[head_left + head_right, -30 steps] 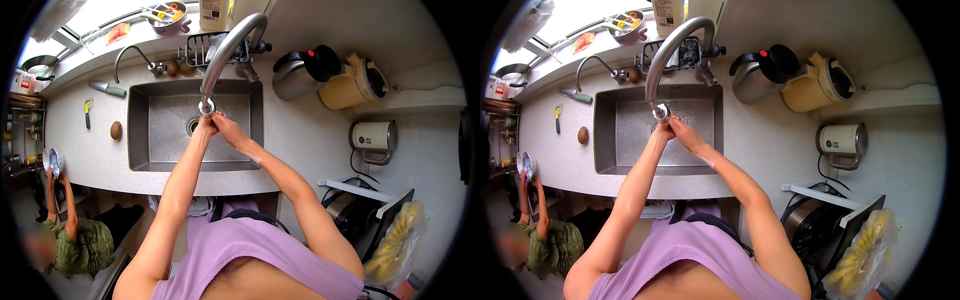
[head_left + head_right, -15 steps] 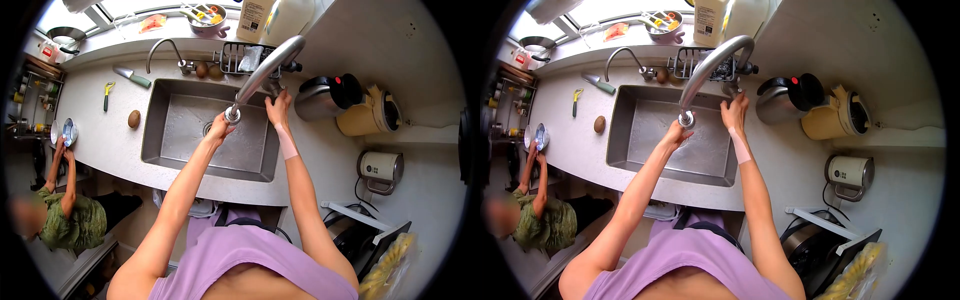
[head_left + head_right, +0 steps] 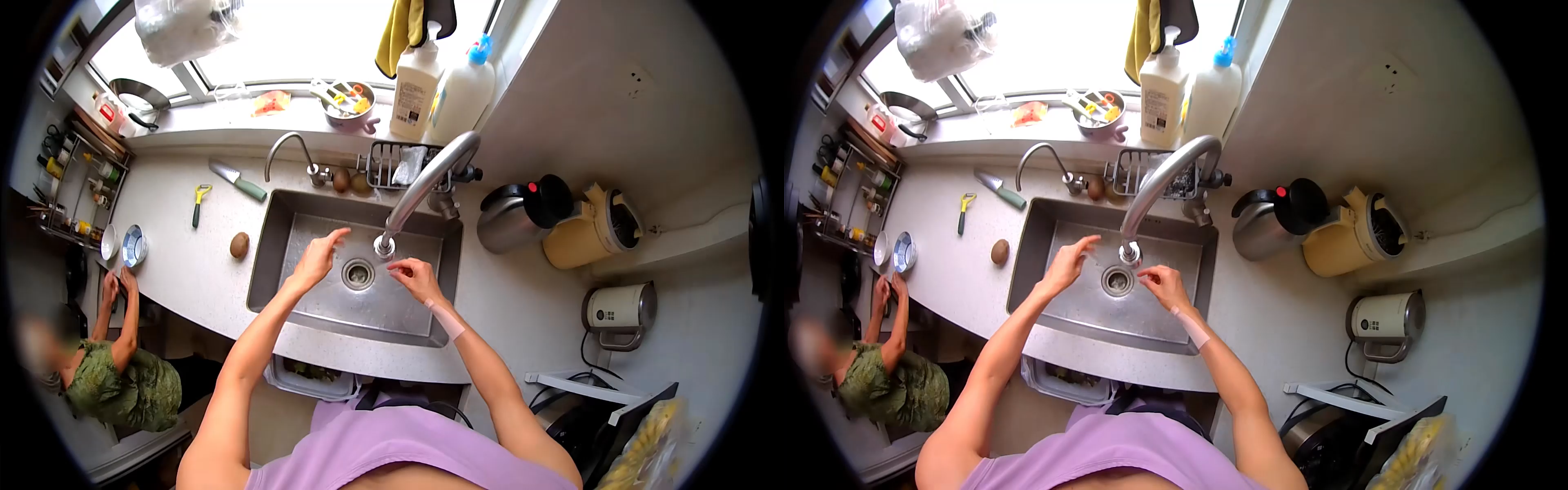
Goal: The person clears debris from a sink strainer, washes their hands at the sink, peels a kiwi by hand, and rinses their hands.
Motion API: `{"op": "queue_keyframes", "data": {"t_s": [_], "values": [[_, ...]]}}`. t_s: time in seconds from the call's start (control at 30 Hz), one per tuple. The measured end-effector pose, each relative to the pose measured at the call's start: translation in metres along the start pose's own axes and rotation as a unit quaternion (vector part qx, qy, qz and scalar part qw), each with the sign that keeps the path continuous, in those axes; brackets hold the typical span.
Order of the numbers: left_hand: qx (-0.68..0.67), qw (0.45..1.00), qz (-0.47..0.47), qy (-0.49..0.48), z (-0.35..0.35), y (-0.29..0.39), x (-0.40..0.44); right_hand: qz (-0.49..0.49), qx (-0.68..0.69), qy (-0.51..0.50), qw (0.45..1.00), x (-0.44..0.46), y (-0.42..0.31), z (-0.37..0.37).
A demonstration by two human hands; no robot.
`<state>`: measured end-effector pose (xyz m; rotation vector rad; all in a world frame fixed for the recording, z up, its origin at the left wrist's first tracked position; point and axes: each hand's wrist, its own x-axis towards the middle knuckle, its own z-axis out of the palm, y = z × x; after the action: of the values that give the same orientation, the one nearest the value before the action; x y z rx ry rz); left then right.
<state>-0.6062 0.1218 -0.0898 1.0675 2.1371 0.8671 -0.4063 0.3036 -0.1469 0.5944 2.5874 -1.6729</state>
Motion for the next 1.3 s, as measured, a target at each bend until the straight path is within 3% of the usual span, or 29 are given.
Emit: {"op": "queue_keyframes", "data": {"t_s": [0.03,0.07,0.1,0.13,0.2,0.23,0.27,0.33,0.37,0.4,0.47,0.53,0.57,0.63,0.67,0.73,0.77,0.83,0.9,0.93,0.97,1.03,1.07,1.1,1.17,1.23,1.3], "values": [[0.15,0.947,0.22,0.181,-0.004,0.005,0.01,0.002,0.079,0.035,0.996,0.002,0.001,-0.004],[0.141,0.939,0.23,0.213,-0.023,0.031,0.018,-0.05,-0.021,-0.003,0.999,0.007,0.029,0.003],[0.131,0.93,0.24,0.244,-0.048,0.066,0.029,-0.037,-0.275,-0.103,0.955,0.0,0.042,0.013],[0.082,0.931,0.236,0.266,-0.069,0.096,0.046,-0.017,-0.509,-0.194,0.839,-0.01,0.048,0.024],[-0.027,0.926,0.22,0.305,-0.104,0.146,0.099,0.015,-0.437,-0.226,0.871,-0.02,0.039,0.032],[-0.089,0.92,0.205,0.321,-0.119,0.169,0.128,0.015,-0.308,-0.173,0.935,-0.024,0.039,0.039],[-0.053,0.9,0.215,0.376,-0.131,0.188,0.16,0.014,-0.169,-0.12,0.978,-0.03,0.045,0.05],[0.02,0.862,0.195,0.467,-0.142,0.228,0.206,-0.019,-0.155,-0.158,0.975,-0.018,0.092,0.081],[0.057,0.845,0.168,0.505,-0.145,0.246,0.22,-0.019,-0.16,-0.152,0.975,-0.03,0.081,0.082],[0.055,0.862,0.127,0.487,-0.149,0.258,0.23,-0.113,-0.338,-0.053,0.933,-0.05,0.06,0.083],[0.057,0.89,0.055,0.448,-0.152,0.269,0.241,-0.199,-0.504,0.049,0.839,-0.063,0.036,0.07],[0.058,0.9,0.043,0.43,-0.159,0.263,0.245,-0.074,-0.244,-0.094,0.962,-0.054,0.026,0.057],[0.042,0.902,0.051,0.426,-0.164,0.253,0.249,-0.078,-0.245,-0.091,0.962,-0.049,0.024,0.052],[-0.046,0.886,0.074,0.456,-0.173,0.229,0.252,0.085,-0.124,-0.184,0.971,-0.042,0.037,0.042],[-0.05,0.87,0.115,0.478,-0.179,0.215,0.251,0.083,-0.123,-0.184,0.972,-0.043,0.045,0.039],[-0.067,0.867,0.132,0.476,-0.193,0.202,0.229,-0.068,-0.23,-0.21,0.948,-0.049,0.052,0.032],[-0.073,0.874,0.131,0.463,-0.202,0.198,0.217,-0.075,-0.231,-0.21,0.947,-0.048,0.047,0.026],[-0.068,0.867,0.157,0.469,-0.219,0.195,0.196,-0.251,-0.033,-0.12,0.96,-0.049,-0.054,-0.018],[-0.183,0.884,0.227,0.365,-0.232,0.194,0.173,-0.161,0.214,-0.162,0.95,-0.044,-0.16,-0.066],[-0.302,0.877,0.234,0.292,-0.233,0.214,0.141,-0.195,0.247,-0.12,0.941,-0.038,-0.202,-0.092],[-0.343,0.914,0.171,0.136,-0.25,0.205,0.137,-0.253,0.291,-0.037,0.922,-0.026,-0.235,-0.109],[-0.535,0.791,0.298,-0.009,-0.235,0.24,0.086,-0.312,0.257,0.151,0.902,0.024,-0.276,-0.142],[-0.567,0.764,0.306,-0.019,-0.229,0.249,0.084,-0.332,0.234,0.211,0.889,0.06,-0.291,-0.154],[-0.6,0.735,0.313,-0.025,-0.221,0.255,0.083,-0.35,0.247,0.221,0.876,0.073,-0.323,-0.16],[-0.639,0.643,0.39,-0.159,-0.204,0.253,0.114,-0.427,0.221,0.178,0.858,0.111,-0.355,-0.164],[-0.695,0.659,0.285,0.034,-0.176,0.277,0.125,-0.406,0.286,0.219,0.84,0.135,-0.373,-0.163],[-0.666,0.686,0.293,0.018,-0.171,0.29,0.12,-0.384,0.347,0.323,0.792,0.159,-0.368,-0.171]]}}
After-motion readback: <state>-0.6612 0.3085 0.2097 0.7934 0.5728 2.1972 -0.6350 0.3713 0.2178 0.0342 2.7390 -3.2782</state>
